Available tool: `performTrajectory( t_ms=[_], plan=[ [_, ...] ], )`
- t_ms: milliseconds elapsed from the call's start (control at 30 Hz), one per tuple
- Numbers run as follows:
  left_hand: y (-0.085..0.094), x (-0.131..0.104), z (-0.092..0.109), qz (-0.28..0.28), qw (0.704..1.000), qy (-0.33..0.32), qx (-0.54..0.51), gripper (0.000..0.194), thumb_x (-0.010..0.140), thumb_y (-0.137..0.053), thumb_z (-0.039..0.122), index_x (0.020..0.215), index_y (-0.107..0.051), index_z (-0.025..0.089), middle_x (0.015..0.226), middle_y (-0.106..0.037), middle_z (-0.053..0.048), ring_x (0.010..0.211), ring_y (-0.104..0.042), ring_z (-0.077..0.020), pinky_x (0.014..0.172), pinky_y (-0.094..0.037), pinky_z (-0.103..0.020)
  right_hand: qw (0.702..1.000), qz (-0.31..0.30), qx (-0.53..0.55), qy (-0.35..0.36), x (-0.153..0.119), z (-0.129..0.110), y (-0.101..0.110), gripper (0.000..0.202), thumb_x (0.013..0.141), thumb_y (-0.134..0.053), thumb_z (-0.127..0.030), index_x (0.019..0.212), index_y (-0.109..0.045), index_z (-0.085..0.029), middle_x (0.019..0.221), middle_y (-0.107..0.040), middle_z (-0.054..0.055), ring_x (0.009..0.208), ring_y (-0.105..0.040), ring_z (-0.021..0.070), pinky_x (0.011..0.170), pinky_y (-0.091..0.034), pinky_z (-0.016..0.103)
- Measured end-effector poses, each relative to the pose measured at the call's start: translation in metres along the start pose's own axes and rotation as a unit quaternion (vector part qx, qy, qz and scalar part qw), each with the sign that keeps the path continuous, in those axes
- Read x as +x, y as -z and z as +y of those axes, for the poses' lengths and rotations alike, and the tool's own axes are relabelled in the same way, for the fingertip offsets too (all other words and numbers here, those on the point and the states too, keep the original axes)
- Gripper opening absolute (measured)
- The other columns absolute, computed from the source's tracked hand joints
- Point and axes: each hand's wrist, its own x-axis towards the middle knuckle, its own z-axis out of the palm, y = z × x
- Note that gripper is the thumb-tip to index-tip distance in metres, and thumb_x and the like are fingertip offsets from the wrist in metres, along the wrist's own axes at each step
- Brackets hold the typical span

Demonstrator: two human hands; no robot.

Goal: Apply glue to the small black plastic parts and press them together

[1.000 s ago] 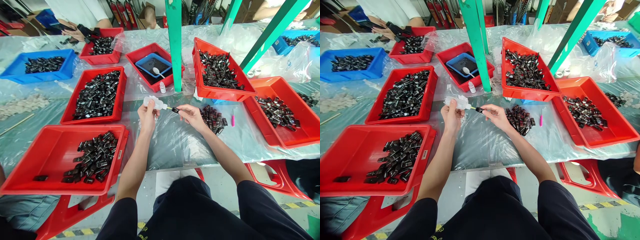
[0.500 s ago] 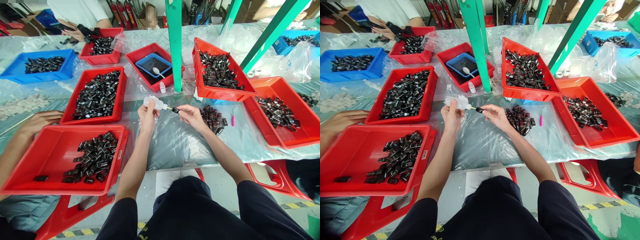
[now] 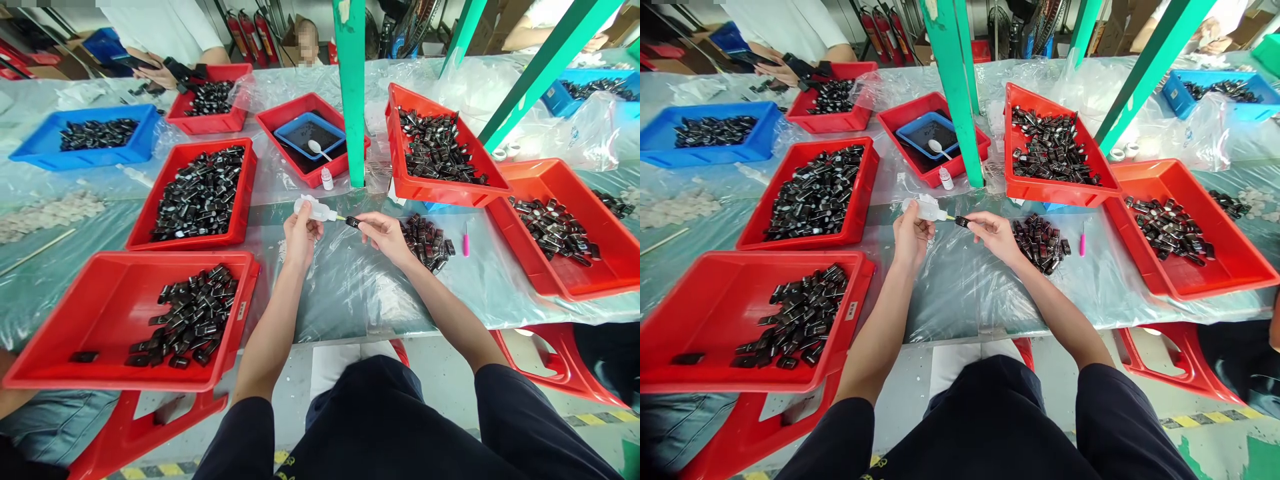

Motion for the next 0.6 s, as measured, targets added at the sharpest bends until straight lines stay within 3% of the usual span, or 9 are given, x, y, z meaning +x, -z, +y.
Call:
performTrajectory(
  t_ms=[600],
  plan=[
    [0.0015, -0.0008, 0.0015, 0.012, 0.999, 0.050, -0.011, 0.047, 0.077, -0.081, 0.060, 0.074, -0.065, 0.016, 0.058, -0.055, 0.002, 0.045, -0.051, -0.0070, 0.041, -0.033, -0.021, 1.000, 0.020, -0.004, -0.020, 0.0000, -0.0013, -0.0008, 0.047, 0.076, -0.082, -0.061, 0.099, -0.072, -0.022, 0.081, -0.067, 0.000, 0.057, -0.057, 0.0095, 0.043, -0.036, 0.022]
  ],
)
